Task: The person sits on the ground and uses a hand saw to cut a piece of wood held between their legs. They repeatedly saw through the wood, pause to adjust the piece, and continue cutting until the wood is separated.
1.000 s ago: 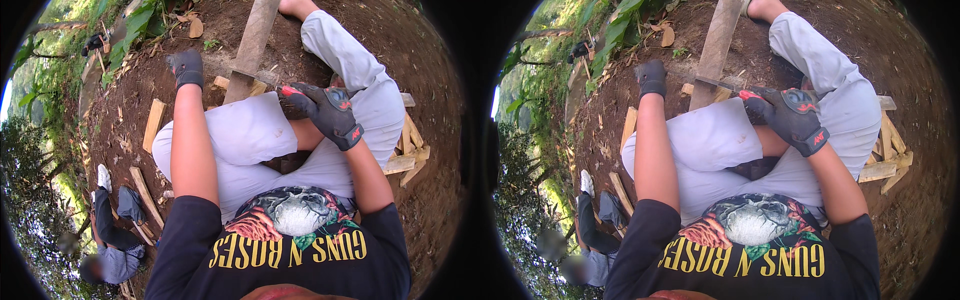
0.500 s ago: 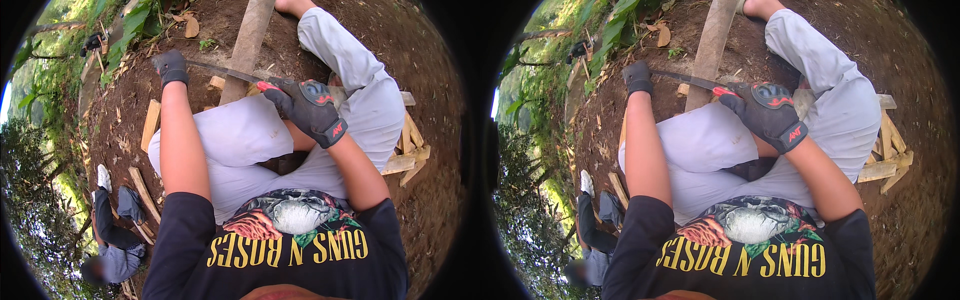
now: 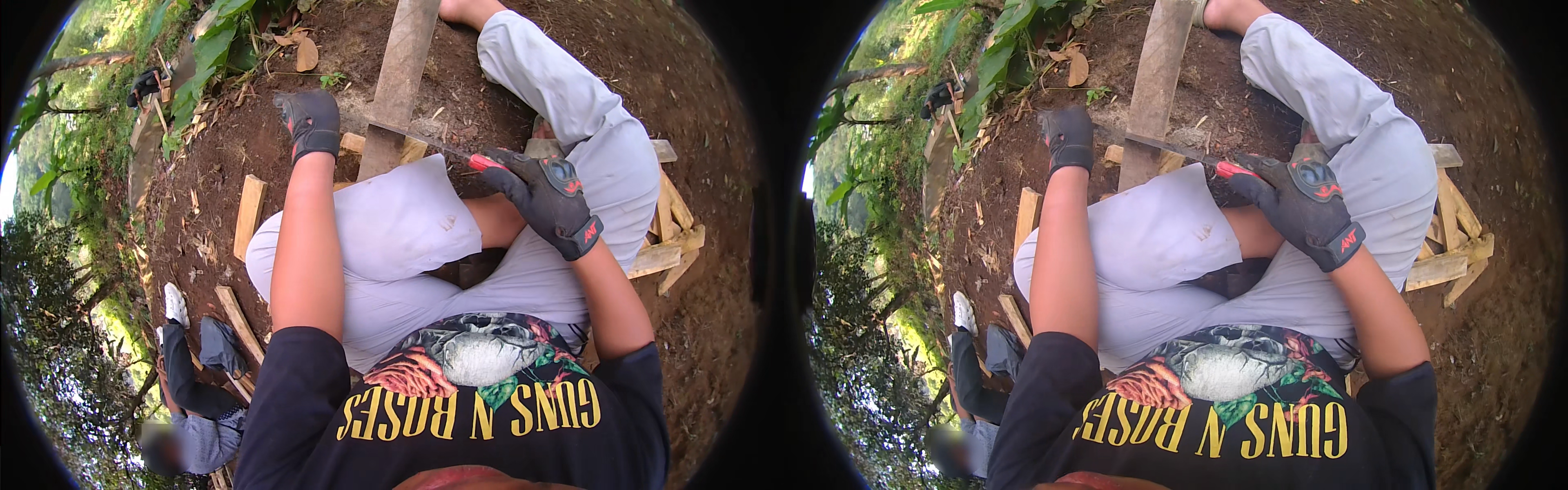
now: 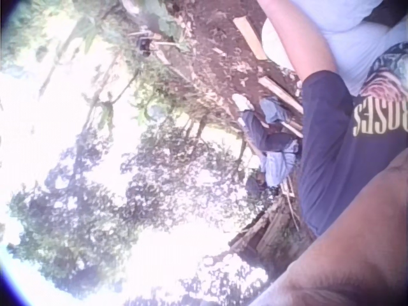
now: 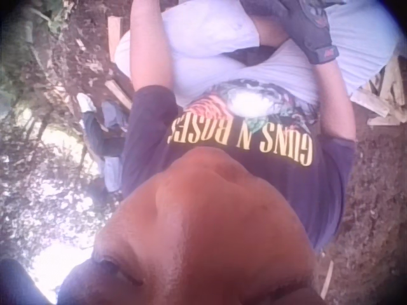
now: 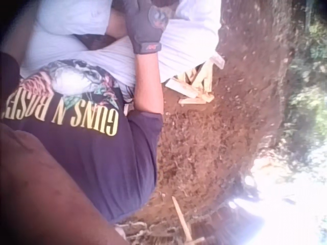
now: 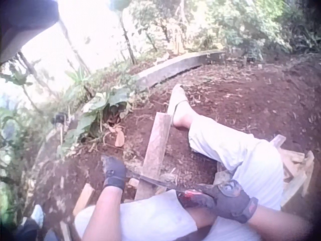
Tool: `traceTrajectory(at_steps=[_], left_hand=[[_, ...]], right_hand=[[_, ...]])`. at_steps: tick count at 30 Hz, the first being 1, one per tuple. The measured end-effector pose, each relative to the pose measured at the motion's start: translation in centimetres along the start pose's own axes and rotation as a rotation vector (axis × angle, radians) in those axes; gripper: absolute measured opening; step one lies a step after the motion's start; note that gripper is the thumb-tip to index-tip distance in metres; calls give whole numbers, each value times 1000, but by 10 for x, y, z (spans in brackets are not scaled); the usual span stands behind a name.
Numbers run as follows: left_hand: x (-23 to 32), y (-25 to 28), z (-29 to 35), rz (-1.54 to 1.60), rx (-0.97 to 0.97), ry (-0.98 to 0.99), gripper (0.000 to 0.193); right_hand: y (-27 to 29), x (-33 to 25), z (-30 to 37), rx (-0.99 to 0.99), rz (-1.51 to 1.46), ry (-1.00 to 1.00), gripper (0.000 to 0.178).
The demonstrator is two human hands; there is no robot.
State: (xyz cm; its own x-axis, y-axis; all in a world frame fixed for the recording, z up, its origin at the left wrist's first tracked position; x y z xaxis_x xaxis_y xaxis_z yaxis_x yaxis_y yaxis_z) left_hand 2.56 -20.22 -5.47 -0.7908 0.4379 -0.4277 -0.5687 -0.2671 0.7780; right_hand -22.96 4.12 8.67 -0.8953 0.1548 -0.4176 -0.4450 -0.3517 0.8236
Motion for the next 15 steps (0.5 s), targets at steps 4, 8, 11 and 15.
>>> traceTrajectory(at_steps=[4, 8, 11, 15], left_hand=[[-7, -26, -13, 110, 96, 84, 18], [-19, -25, -17, 215, 102, 99, 21], [-39, -26, -12, 419, 241, 287, 18], [-65, -34, 16, 1386, 376, 711, 20]], right_hand=[[3, -2, 2, 14, -25, -40, 36], [2, 1, -2, 19, 20, -27, 36], [1, 4, -5, -3, 87, -26, 36], [1, -2, 1, 57, 99, 2, 36]])
Point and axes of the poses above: each hand's wrist, its own z-axis away from the middle knuckle, its own y-axis out of the back of the hand, x = y × z, the point moved 8 cm from there along -z, towards the middle knuckle, and after that the axes turned 7 degrees about z, right-handed, at the moved point
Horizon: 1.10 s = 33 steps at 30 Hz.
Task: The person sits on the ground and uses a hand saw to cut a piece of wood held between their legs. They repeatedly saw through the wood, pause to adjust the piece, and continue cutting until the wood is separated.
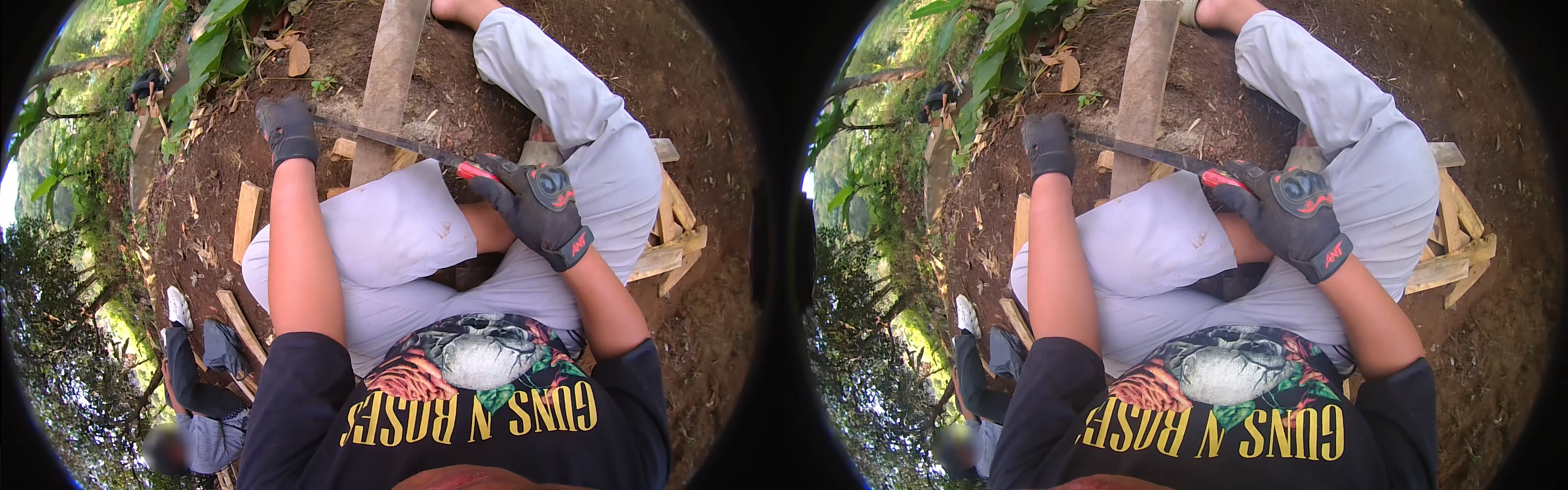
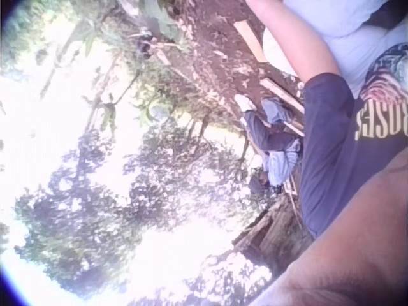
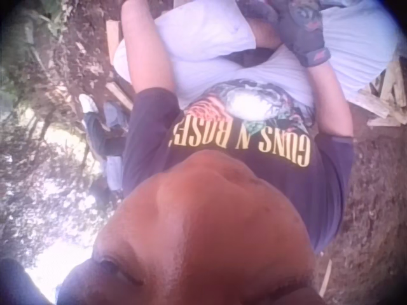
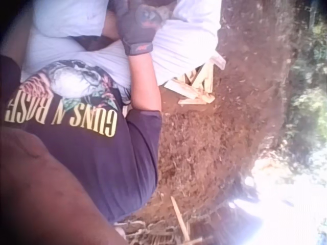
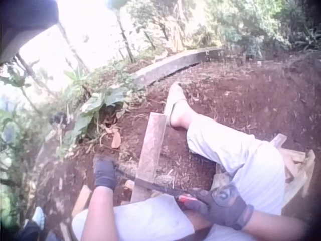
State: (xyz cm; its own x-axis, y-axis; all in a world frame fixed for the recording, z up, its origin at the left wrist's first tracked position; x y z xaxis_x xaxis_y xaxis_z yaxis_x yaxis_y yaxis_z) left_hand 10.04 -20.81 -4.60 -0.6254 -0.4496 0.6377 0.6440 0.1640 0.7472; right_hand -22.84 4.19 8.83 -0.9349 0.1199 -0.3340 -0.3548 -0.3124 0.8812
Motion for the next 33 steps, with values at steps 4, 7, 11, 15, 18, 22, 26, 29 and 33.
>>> traceTrajectory(at_steps=[4, 7, 11, 15, 18, 22, 26, 29, 33], left_hand=[[-36, 6, -48, -38, -135, -49, 19], [-59, 6, -57, 459, -38, 327, 23], [-74, -2, -90, -287, 78, -118, 23], [-101, -10, -123, -616, 189, -257, 22], [-74, -38, -95, -780, 110, -254, 21], [-54, -18, -69, -561, 237, -262, 20], [1, -21, -28, -763, 17, -289, 19], [23, -50, 22, -1462, -396, -612, 18], [14, -65, 26, -1239, -153, -710, 16]], right_hand=[[-6, -34, -13, 155, 17, 148, 36], [-12, -57, -43, 226, -11, 133, 37], [-9, -69, -64, 146, -29, 171, 40], [-9, -71, -61, 142, -74, 184, 40], [-15, -55, -56, 83, -83, 115, 41], [-18, -39, -46, 71, -97, 129, 41], [-16, -32, -39, -11, -96, 51, 41], [-16, -7, -27, -35, -98, 19, 41], [-10, -8, -15, -48, -97, 21, 41]])
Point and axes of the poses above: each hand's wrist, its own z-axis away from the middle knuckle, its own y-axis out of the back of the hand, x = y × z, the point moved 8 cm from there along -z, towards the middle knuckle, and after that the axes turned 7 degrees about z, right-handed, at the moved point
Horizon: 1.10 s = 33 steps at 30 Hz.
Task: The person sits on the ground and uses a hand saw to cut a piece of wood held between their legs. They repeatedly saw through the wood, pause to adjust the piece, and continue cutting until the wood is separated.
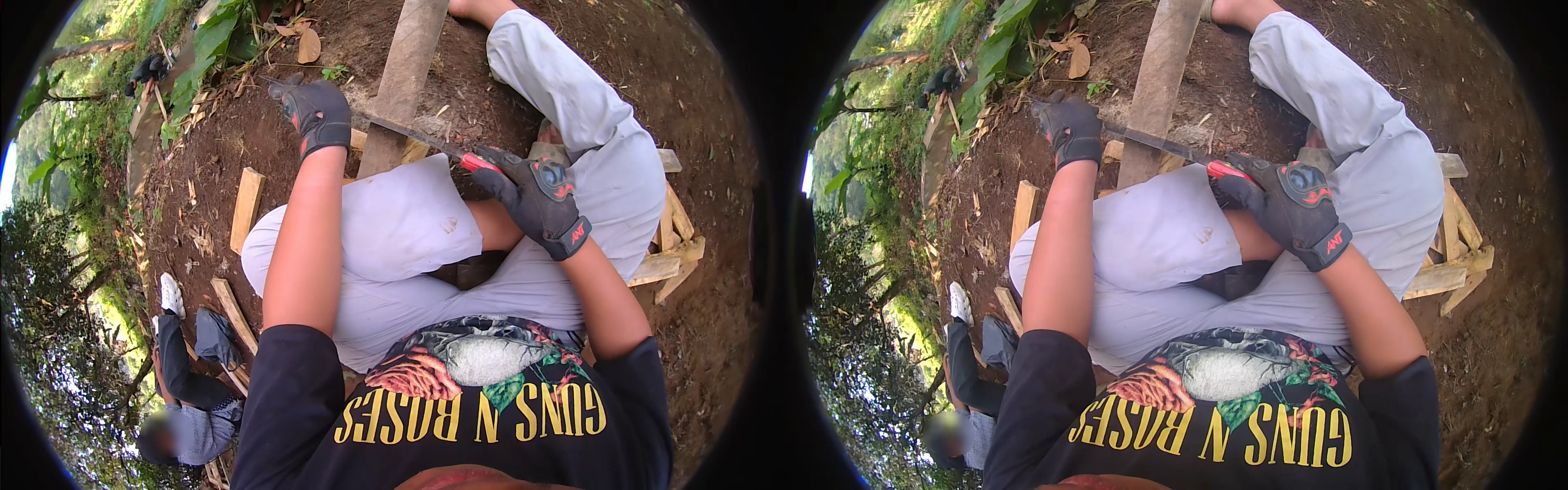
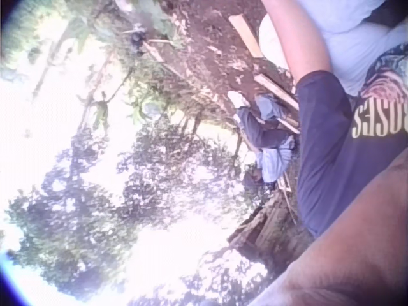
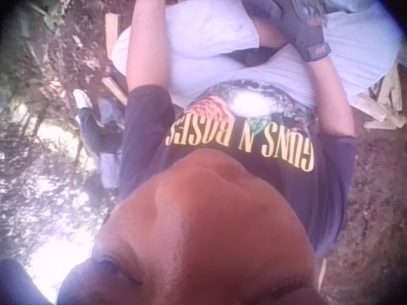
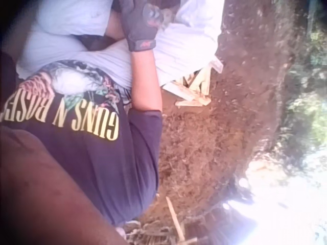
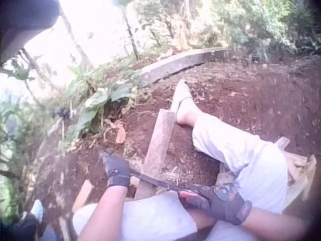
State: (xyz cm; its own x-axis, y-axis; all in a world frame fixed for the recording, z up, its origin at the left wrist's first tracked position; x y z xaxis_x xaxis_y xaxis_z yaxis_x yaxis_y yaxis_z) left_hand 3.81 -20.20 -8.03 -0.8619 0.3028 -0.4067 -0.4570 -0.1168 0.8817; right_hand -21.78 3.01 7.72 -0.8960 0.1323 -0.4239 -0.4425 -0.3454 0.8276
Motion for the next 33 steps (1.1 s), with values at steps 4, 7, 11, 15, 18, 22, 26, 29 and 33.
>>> traceTrajectory(at_steps=[4, 7, 11, 15, 18, 22, 26, 29, 33], left_hand=[[-28, 1, -15, 9, -108, 152, 13], [-67, -3, -24, 24, -294, 253, 17], [-90, -32, -31, -18, -360, 263, 16], [-44, 11, -12, -161, -296, 50, 12], [-25, -27, -4, 342, 246, 225, 11], [-8, -46, -19, 90, 148, 162, 11], [-63, 3, -32, -27, -276, 222, 12], [-81, 2, -22, 30, -222, 228, 18], [-16, 35, 12, -40, -13, 114, 23]], right_hand=[[-12, 3, 1, 68, -14, -25, 40], [-12, -42, -25, 94, 68, 71, 38], [-6, -59, -58, 126, 105, 125, 35], [-6, -29, -40, 171, -28, 133, 39], [8, -3, -7, 274, 148, 253, 40], [-3, -7, -5, 100, 20, 54, 39], [-10, -50, -42, 157, 98, 113, 35], [-6, -47, -46, 275, 79, 229, 33], [3, 4, -18, 192, 82, 244, 35]])
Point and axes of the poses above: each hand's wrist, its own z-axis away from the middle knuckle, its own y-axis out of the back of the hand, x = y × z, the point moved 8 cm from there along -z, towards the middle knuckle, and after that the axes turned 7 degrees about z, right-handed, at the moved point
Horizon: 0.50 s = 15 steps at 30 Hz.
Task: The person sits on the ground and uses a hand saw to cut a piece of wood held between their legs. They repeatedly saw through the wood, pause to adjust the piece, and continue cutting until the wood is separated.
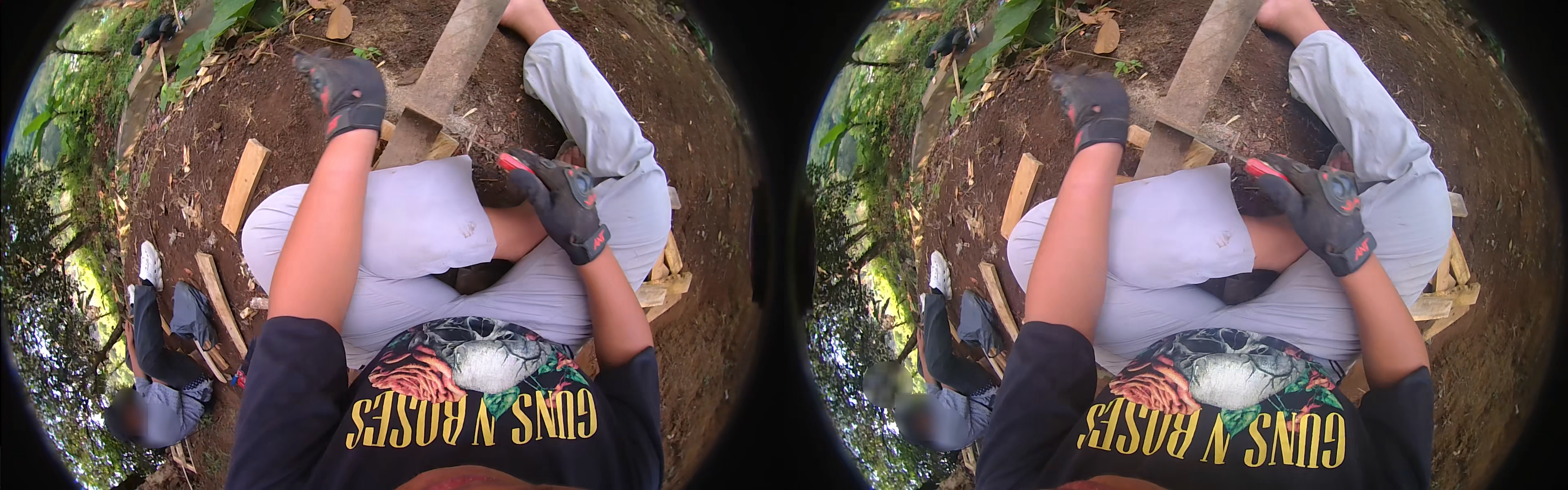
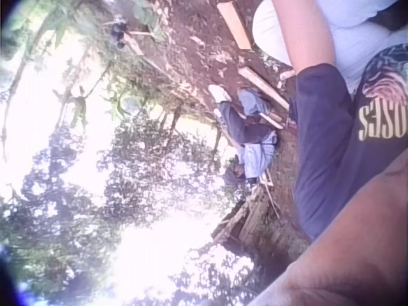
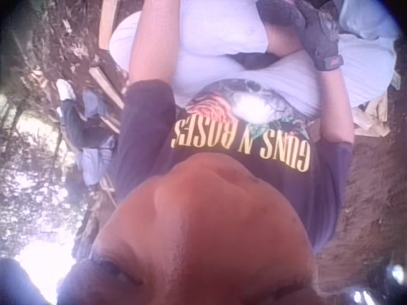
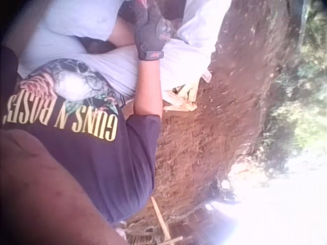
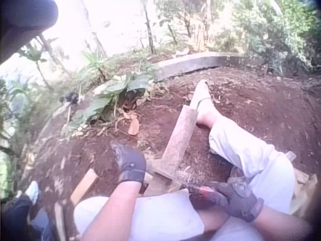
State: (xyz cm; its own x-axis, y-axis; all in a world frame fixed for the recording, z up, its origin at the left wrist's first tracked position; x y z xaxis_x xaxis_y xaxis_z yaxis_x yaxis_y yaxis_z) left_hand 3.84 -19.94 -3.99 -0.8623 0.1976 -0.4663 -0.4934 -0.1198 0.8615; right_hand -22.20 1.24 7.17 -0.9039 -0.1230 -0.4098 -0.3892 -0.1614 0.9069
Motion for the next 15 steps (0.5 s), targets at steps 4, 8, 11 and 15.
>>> traceTrajectory(at_steps=[4, 8, 11, 15], left_hand=[[20, 0, -3, 164, 63, 21, 19], [-12, -25, -27, 151, -73, 31, 15], [-17, -3, -21, 130, 31, -16, 15], [3, 3, 9, 389, 181, 35, 19]], right_hand=[[5, -10, 7, -127, 64, -127, 38], [-11, -33, -15, -83, 65, -161, 41], [0, -43, -31, -119, 55, -207, 39], [0, -22, -11, -100, 19, -150, 36]])
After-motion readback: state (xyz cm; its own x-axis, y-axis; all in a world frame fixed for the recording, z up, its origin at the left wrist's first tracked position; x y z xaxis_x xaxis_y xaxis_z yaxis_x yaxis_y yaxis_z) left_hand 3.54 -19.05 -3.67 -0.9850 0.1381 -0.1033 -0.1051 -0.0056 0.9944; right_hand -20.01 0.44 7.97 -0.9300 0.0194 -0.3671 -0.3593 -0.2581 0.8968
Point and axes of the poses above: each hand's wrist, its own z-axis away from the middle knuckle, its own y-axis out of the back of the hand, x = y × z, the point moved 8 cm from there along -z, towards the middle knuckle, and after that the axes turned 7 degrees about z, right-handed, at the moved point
